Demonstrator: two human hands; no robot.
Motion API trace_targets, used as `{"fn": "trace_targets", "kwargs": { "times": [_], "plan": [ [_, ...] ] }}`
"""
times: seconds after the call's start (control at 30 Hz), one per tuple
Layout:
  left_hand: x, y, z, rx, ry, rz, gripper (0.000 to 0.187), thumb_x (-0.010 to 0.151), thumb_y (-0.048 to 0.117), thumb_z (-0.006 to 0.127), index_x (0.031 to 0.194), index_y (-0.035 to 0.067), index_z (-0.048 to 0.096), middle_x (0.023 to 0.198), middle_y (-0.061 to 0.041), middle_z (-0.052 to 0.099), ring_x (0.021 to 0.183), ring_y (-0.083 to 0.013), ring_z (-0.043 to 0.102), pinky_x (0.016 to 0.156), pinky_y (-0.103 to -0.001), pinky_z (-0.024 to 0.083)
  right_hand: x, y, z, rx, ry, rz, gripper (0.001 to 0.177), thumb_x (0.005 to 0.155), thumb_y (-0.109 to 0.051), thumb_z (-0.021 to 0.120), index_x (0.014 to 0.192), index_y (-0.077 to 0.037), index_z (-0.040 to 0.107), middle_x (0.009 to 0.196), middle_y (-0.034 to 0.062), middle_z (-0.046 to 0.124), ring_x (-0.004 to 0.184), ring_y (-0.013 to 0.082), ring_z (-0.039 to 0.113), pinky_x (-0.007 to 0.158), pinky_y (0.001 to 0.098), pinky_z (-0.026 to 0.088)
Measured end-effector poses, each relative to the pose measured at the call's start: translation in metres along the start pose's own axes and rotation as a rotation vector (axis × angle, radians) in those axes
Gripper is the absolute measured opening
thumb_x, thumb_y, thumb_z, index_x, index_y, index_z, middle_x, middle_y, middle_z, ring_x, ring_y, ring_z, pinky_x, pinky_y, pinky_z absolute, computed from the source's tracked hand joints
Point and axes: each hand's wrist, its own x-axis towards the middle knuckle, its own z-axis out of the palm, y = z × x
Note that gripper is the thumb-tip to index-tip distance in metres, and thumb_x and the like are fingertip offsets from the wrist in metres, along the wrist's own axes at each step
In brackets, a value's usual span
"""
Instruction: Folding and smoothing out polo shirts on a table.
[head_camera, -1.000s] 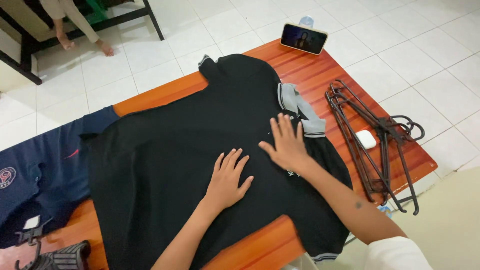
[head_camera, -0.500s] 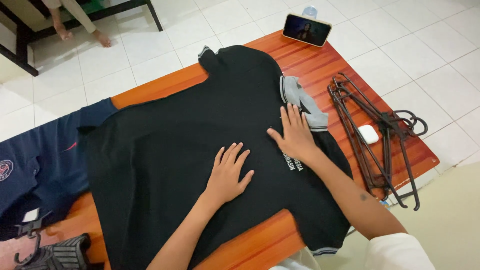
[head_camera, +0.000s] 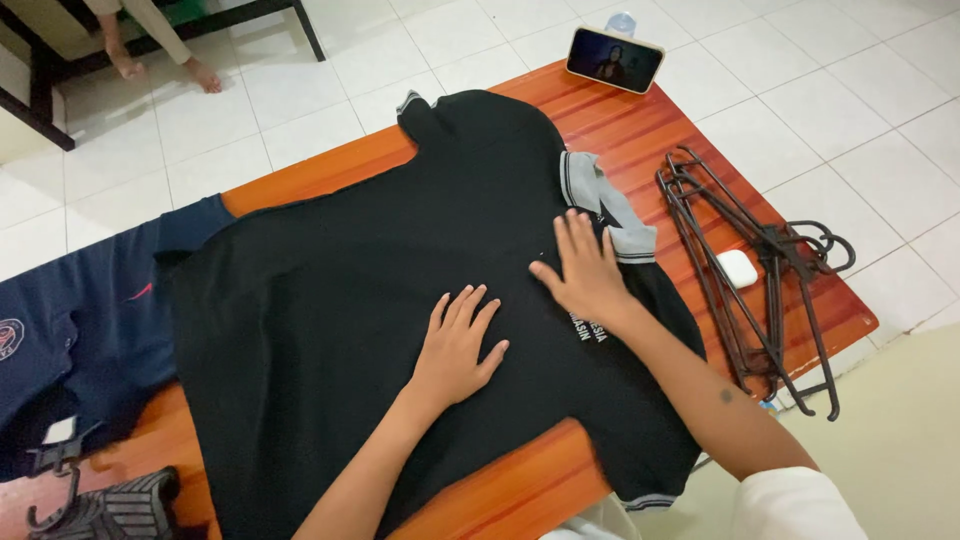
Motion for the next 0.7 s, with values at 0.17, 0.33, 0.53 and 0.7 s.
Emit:
{"fn": "trace_targets", "kwargs": {
  "times": [0.17,0.33,0.53,0.7],
  "plan": [
    [0.002,0.001,-0.001,0.054,-0.021,-0.019,0.062,0.093,0.04,0.064,0.142,0.004,0.054,0.15,-0.022,0.045,0.147,-0.0356,0.033,0.12,-0.056,0.021,-0.008,-0.03,-0.02,-0.094,-0.106,0.075,0.093,0.1,-0.067,0.034,0.161,-0.002,0.009,0.169,0.0205,0.002,0.157,0.033,-0.002,0.121,0.0599,0.0],
    [0.0,-0.001,0.001,-0.007,0.034,0.003,0.061,0.095,0.04,0.063,0.144,0.005,0.054,0.153,-0.019,0.047,0.149,-0.0335,0.035,0.122,-0.054,0.022,-0.032,-0.051,-0.008,-0.013,-0.149,-0.169,0.096,0.098,-0.067,0.038,0.162,-0.001,0.01,0.171,0.02,0.004,0.158,0.0323,0.001,0.122,0.0604,0.001],
    [0.003,0.001,-0.001,0.037,-0.008,0.004,0.062,0.093,0.039,0.066,0.142,0.003,0.055,0.149,-0.023,0.046,0.145,-0.0367,0.035,0.118,-0.056,0.022,-0.002,-0.019,-0.016,-0.083,-0.098,0.018,0.094,0.099,-0.068,0.036,0.161,-0.001,0.009,0.17,0.0195,0.003,0.157,0.0318,0.0,0.122,0.0572,0.002],
    [0.0,0.0,0.0,0.009,0.034,0.015,0.06,0.094,0.039,0.065,0.142,0.004,0.055,0.15,-0.021,0.048,0.147,-0.0353,0.037,0.121,-0.055,0.023,-0.004,-0.016,-0.01,-0.091,-0.027,0.041,0.095,0.099,-0.068,0.034,0.162,-0.001,0.01,0.169,0.0223,0.003,0.158,0.0346,0.0,0.123,0.0578,0.001]
  ]
}}
